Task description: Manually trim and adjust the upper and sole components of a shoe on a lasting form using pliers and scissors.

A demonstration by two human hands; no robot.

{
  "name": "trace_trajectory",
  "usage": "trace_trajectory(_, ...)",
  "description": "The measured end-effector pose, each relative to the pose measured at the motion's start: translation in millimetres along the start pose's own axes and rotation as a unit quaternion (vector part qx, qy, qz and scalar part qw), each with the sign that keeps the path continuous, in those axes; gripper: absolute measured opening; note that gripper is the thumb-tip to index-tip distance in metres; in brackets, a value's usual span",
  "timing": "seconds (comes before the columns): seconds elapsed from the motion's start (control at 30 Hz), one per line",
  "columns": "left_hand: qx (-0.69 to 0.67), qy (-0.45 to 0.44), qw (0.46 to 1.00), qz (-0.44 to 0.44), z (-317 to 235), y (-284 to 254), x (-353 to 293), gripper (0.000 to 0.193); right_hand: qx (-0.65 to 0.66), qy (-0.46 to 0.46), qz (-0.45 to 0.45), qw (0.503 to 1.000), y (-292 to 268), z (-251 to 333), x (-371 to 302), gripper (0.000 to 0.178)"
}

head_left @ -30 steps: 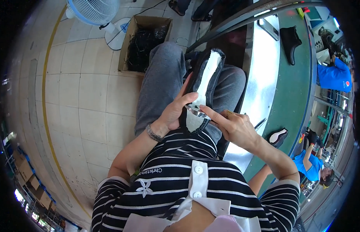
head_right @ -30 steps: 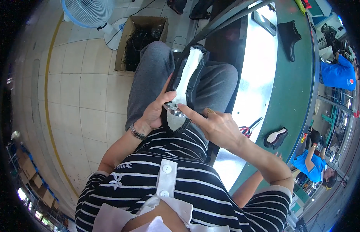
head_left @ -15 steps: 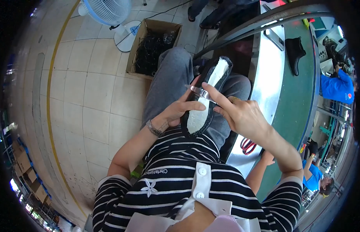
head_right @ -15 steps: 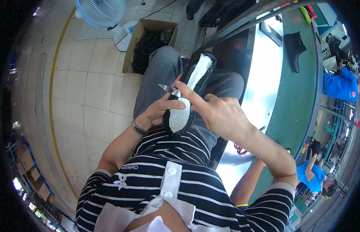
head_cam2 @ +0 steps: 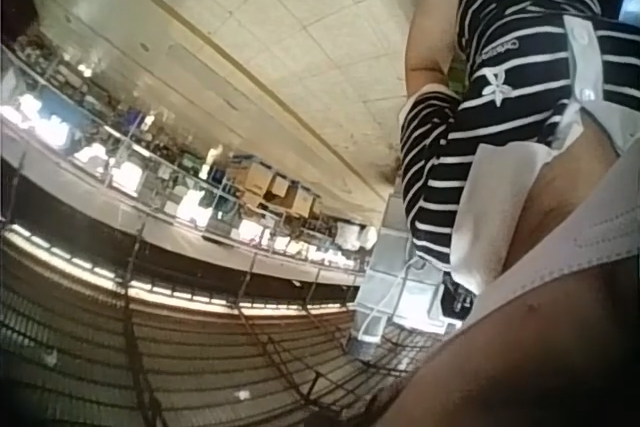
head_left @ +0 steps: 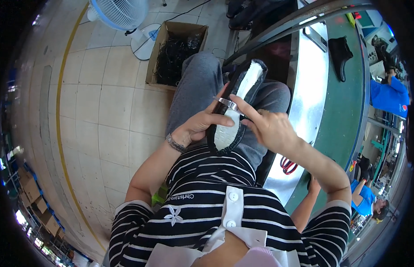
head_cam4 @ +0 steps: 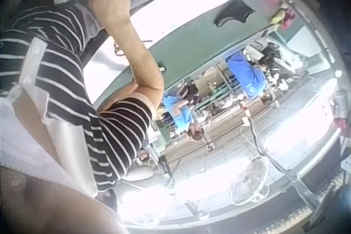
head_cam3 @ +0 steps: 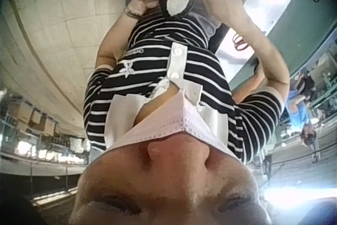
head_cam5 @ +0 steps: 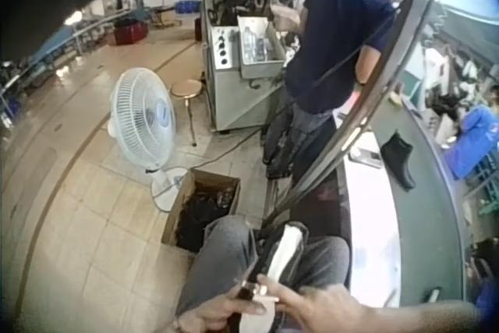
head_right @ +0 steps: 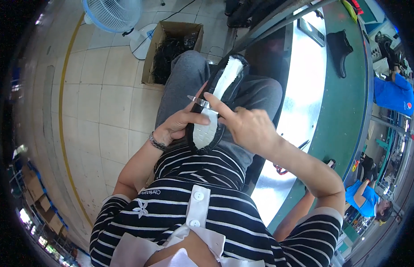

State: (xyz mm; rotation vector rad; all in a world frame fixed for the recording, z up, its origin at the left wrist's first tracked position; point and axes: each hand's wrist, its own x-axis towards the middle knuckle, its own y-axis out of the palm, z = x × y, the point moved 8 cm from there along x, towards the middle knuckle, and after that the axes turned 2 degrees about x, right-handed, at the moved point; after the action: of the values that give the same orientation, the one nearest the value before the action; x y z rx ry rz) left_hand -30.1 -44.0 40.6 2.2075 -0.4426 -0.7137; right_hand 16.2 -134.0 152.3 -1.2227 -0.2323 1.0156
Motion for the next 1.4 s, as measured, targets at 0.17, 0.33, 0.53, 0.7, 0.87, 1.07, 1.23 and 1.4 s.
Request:
trace_trajectory(0.17, -0.069, 0.035, 0.996, 0.033, 10.2, -11.2, -10.0, 0.094, -0.055, 0.064, 0.055, 0.995, -24.3, -9.8, -13.5, 0.059)
trace_trajectory(0.33, -0.201, 0.046, 0.976, 0.07, 13.4, 2.5, -18.3, 0.08, -0.091, 0.056, 0.123, 0.987, -4.4, 3.8, -38.0, 0.083)
trace_trajectory(0.53, -0.143, 0.058, 0.988, 0.024, 15.5, 3.8, -17.7, 0.073, -0.208, -0.096, 0.004, 0.973, 2.7, 34.1, -30.8, 0.085)
trace_trajectory(0.7, 0.015, 0.11, 0.987, -0.117, 10.3, 1.9, -19.8, 0.07, 0.043, -0.019, 0.103, 0.994, 7.5, 18.4, -34.9, 0.062)
trace_trajectory(0.87, 0.088, 0.155, 0.978, -0.108, 9.7, -2.3, -20.1, 0.084, 0.037, -0.089, 0.007, 0.995, -38.8, 49.9, -32.2, 0.066)
trace_trajectory(1.07, 0.091, 0.12, 0.988, -0.036, 8.2, 0.5, -18.8, 0.115, -0.099, -0.005, 0.09, 0.991, 11.9, 11.9, -6.4, 0.073)
trace_trajectory(1.23, 0.089, 0.104, 0.99, -0.027, 13.2, -3.0, -15.8, 0.119, -0.024, -0.069, -0.069, 0.995, -23.4, 32.4, -14.6, 0.065)
trace_trajectory(1.4, 0.119, 0.111, 0.986, -0.027, 0.5, 2.7, -15.7, 0.119, -0.016, 0.027, 0.044, 0.999, 6.2, 1.7, -4.7, 0.066)
